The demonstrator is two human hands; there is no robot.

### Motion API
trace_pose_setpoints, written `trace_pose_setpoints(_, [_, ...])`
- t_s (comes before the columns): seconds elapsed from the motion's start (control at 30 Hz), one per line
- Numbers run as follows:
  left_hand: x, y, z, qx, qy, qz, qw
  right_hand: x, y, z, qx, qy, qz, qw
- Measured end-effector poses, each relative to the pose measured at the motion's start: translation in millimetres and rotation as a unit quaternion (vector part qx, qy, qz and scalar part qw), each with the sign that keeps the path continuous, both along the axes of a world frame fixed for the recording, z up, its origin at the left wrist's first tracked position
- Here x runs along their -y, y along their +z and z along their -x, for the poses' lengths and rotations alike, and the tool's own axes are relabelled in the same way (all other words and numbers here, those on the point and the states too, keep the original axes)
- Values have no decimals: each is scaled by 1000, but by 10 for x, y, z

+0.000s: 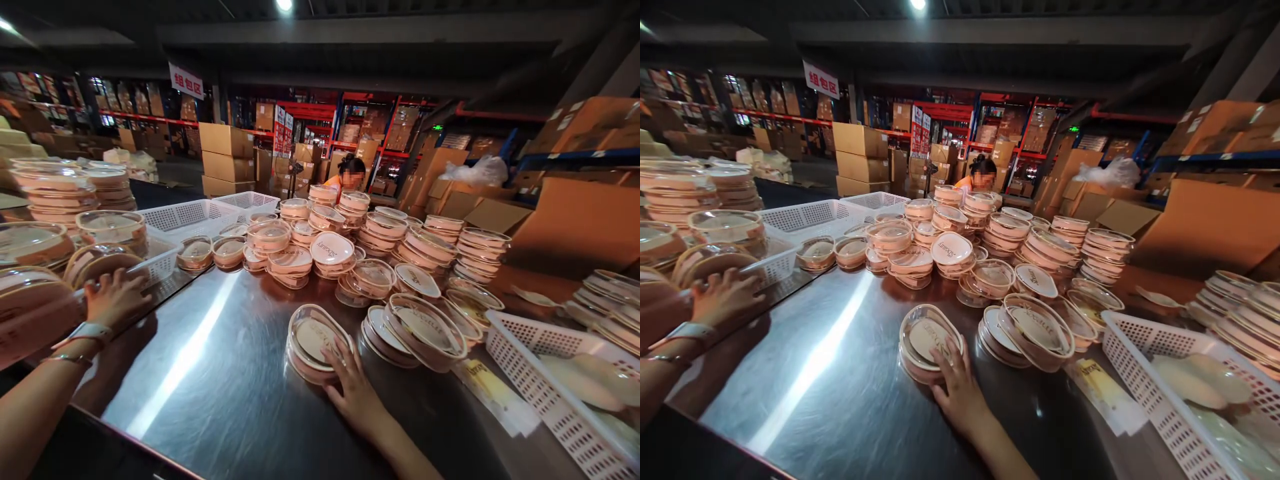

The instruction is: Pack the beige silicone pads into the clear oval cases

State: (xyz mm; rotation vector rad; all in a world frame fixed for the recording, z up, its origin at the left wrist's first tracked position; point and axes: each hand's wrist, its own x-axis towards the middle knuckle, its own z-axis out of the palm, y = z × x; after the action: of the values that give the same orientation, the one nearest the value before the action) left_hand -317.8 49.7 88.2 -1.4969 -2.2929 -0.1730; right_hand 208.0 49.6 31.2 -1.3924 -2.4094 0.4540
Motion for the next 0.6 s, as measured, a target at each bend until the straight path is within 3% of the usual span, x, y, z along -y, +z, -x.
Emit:
trace_pose_setpoints(0.07, [-50, -6, -130, 25, -2, -48, 999, -23, -45, -9, -40, 3, -21, 999])
trace_pose_setpoints(0.13, [-111, -71, -368, 141, -56, -108, 983, -56, -96, -19, -94, -6, -44, 995])
trace_pose_setpoints(0.2, [-198, -191, -728, 304, -158, -141, 929, -94, -136, -27, -168, -27, -68, 983])
trace_pose_setpoints(0.27, [-303, -342, -1189, 375, -234, -106, 891, -129, -144, -34, -256, -59, -83, 961])
trace_pose_setpoints(0.37, [-439, -514, -1956, 461, -314, -50, 829, -149, -62, -38, -414, -119, -65, 900])
trace_pose_setpoints(0.43, [-487, -531, -2437, 516, -362, -19, 777, -130, 38, -25, -535, -141, -22, 833])
trace_pose_setpoints(0.5, [-493, -478, -2839, 555, -413, 8, 722, -88, 137, 4, -629, -121, 46, 767])
trace_pose_setpoints(0.53, [-482, -440, -2998, 575, -437, 17, 691, -65, 173, 22, -652, -96, 85, 747])
trace_pose_setpoints(0.6, [-444, -375, -3212, 646, -457, 13, 611, -36, 203, 54, -651, -48, 158, 741])
